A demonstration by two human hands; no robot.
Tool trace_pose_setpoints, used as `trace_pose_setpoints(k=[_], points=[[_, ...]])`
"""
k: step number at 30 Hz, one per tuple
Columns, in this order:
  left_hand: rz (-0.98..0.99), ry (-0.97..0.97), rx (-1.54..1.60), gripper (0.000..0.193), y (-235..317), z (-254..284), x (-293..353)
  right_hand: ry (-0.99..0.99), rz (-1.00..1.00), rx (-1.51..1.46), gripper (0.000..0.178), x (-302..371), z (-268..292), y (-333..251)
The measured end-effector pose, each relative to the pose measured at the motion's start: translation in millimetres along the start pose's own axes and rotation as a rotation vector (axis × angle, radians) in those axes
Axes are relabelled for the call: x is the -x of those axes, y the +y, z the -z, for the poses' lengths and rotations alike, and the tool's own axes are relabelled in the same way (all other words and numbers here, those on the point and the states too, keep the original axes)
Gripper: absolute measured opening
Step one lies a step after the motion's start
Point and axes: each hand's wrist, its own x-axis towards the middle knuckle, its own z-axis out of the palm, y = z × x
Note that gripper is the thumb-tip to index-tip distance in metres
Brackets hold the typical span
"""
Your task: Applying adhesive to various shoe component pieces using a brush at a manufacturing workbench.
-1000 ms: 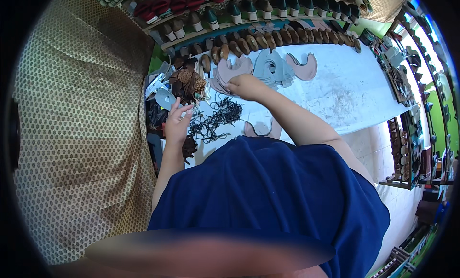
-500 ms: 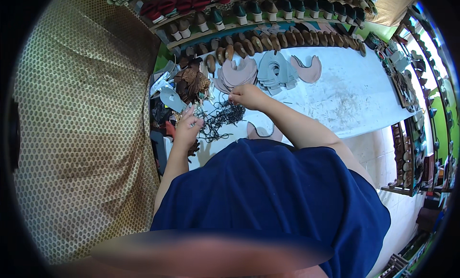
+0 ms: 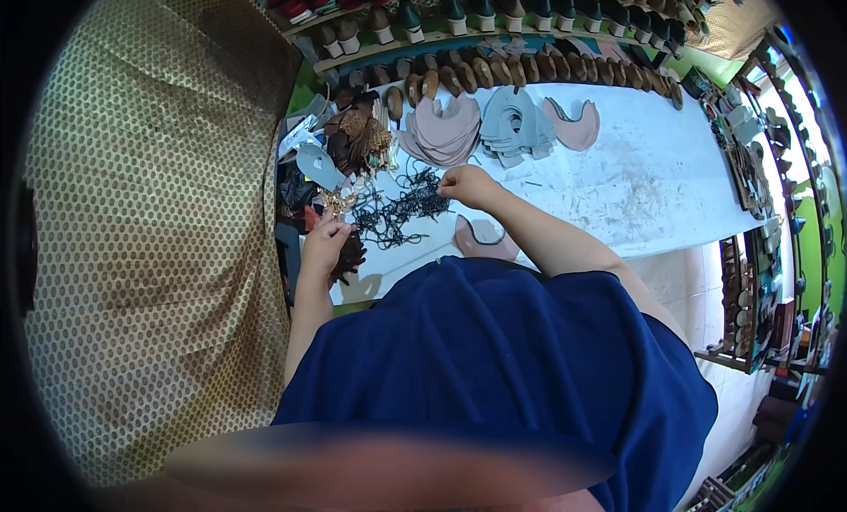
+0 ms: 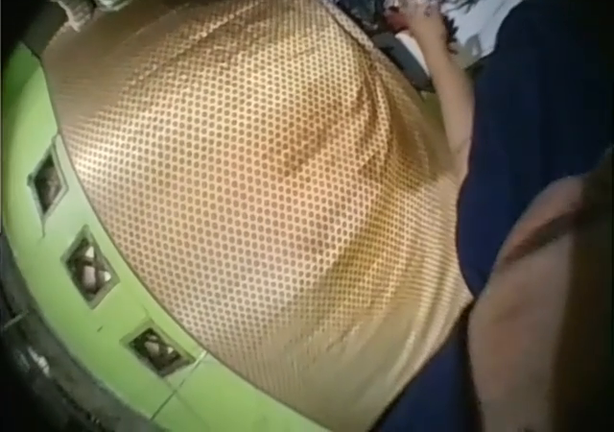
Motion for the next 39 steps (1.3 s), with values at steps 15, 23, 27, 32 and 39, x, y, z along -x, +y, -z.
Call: trace_pose_setpoints(k=[15, 23, 27, 32, 39], points=[[0.201, -0.323, -0.842, 0.042, -74.1, -50.9, 54.2, -0.226, -0.106, 0.512, 0.028, -2.1, -107.7, 39.0], [0.344, -0.386, -0.797, 0.051, -40.5, -27.9, 50.1, -0.052, 0.218, 0.576, 0.015, 4.7, -137.8, 41.7], [0.341, -0.273, -0.715, 0.056, -49.7, -29.5, 49.7, -0.036, 0.19, 0.554, 0.012, -1.1, -135.3, 35.7], [0.225, -0.189, -0.621, 0.056, -62.6, -32.1, 48.0, 0.033, 0.079, 0.281, 0.013, -18.4, -110.3, 18.3], [0.035, -0.197, -0.36, 0.068, -21.7, -34.5, 21.2, -0.237, 0.089, -0.045, 0.023, -18.8, -70.4, -64.1]])
